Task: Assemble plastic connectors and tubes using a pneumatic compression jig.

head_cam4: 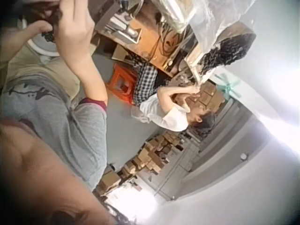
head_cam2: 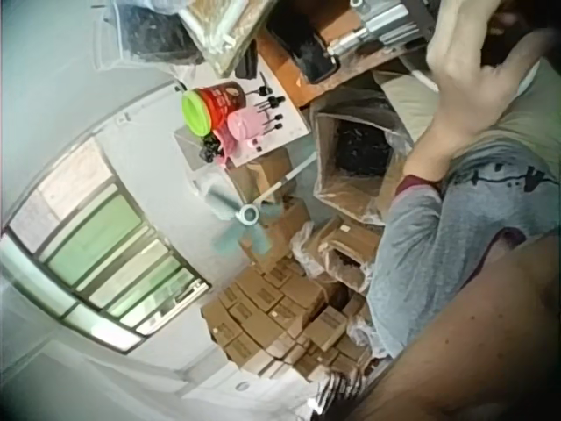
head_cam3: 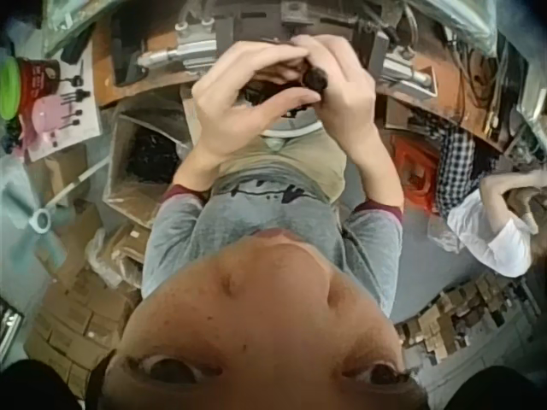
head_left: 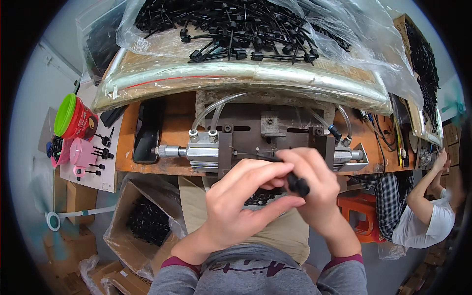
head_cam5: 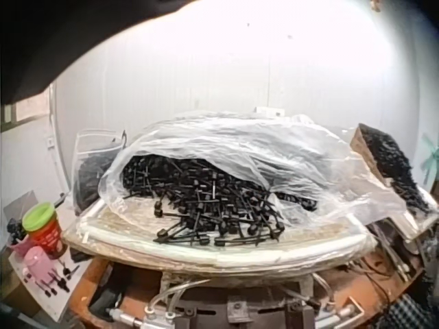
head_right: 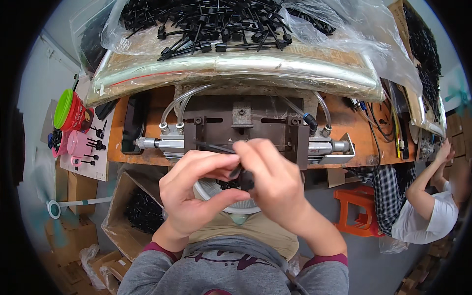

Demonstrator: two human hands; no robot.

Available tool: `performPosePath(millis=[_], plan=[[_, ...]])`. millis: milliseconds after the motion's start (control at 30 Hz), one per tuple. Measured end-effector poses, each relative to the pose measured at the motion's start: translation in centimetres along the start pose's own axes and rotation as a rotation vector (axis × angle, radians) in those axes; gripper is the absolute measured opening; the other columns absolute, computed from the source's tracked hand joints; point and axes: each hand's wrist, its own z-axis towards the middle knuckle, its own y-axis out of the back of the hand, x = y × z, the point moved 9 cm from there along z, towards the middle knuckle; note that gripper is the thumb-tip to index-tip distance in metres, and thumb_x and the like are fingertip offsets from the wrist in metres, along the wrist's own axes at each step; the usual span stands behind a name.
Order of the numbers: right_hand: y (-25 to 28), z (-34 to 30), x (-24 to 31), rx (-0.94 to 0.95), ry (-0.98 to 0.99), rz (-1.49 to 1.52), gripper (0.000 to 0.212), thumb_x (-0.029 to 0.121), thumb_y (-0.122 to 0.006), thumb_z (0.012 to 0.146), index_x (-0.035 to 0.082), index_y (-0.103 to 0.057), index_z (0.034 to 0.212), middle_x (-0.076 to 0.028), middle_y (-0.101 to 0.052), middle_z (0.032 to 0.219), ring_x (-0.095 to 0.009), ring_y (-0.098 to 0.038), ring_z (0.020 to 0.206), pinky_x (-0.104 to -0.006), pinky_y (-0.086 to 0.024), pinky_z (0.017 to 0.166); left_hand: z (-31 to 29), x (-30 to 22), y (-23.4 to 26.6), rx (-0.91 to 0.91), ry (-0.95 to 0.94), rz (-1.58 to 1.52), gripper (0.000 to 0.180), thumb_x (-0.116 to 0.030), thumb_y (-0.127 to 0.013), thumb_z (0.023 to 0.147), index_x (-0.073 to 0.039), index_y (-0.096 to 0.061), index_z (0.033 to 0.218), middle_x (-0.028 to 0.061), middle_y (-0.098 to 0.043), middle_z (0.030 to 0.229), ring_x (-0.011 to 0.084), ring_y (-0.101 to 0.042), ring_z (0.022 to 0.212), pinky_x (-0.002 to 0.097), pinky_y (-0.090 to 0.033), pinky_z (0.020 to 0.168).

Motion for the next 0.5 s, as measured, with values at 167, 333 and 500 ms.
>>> performPosePath(millis=[167, 333, 500], plan=[[-0.3, -1.5, 0.3, -0.036, -0.083, 0.089, 0.044, -0.002, -0.073, 0.067, -0.003, -0.062, 0.110, -0.015, -0.063, 0.098, -0.028, -0.067, 0.080, -0.0346, -0.057, 0.065, -0.6, 0.9, -0.5, 0.062, -0.025, -0.035, 0.045, -0.008, -0.088, 0.064, 0.000, -0.071, 0.105, 0.0112, -0.067, 0.097, 0.0144, -0.067, 0.080, 0.0244, -0.056, 0.069], [-1.1, -2.8, -2.6, 0.005, -0.475, 0.498, 0.021, 0.003, -0.072, 0.084, -0.004, -0.067, 0.103, -0.011, -0.067, 0.088, -0.020, -0.067, 0.070, -0.0268, -0.054, 0.058, -1.1, 0.3, 0.6, -0.014, -0.080, 0.155, 0.042, -0.008, -0.088, 0.062, -0.002, -0.072, 0.100, 0.0093, -0.067, 0.094, 0.0142, -0.064, 0.078, 0.0255, -0.051, 0.062], [-4.2, -5.9, -5.0, 0.085, -0.966, 1.185, 0.012, 0.005, -0.067, 0.090, -0.006, -0.066, 0.095, -0.009, -0.066, 0.072, -0.012, -0.062, 0.053, -0.0229, -0.047, 0.046, -2.1, 0.8, 1.0, 0.055, -0.181, 0.246, 0.042, -0.008, -0.087, 0.059, -0.003, -0.072, 0.098, 0.0089, -0.069, 0.095, 0.0215, -0.066, 0.082, 0.0307, -0.051, 0.068]])
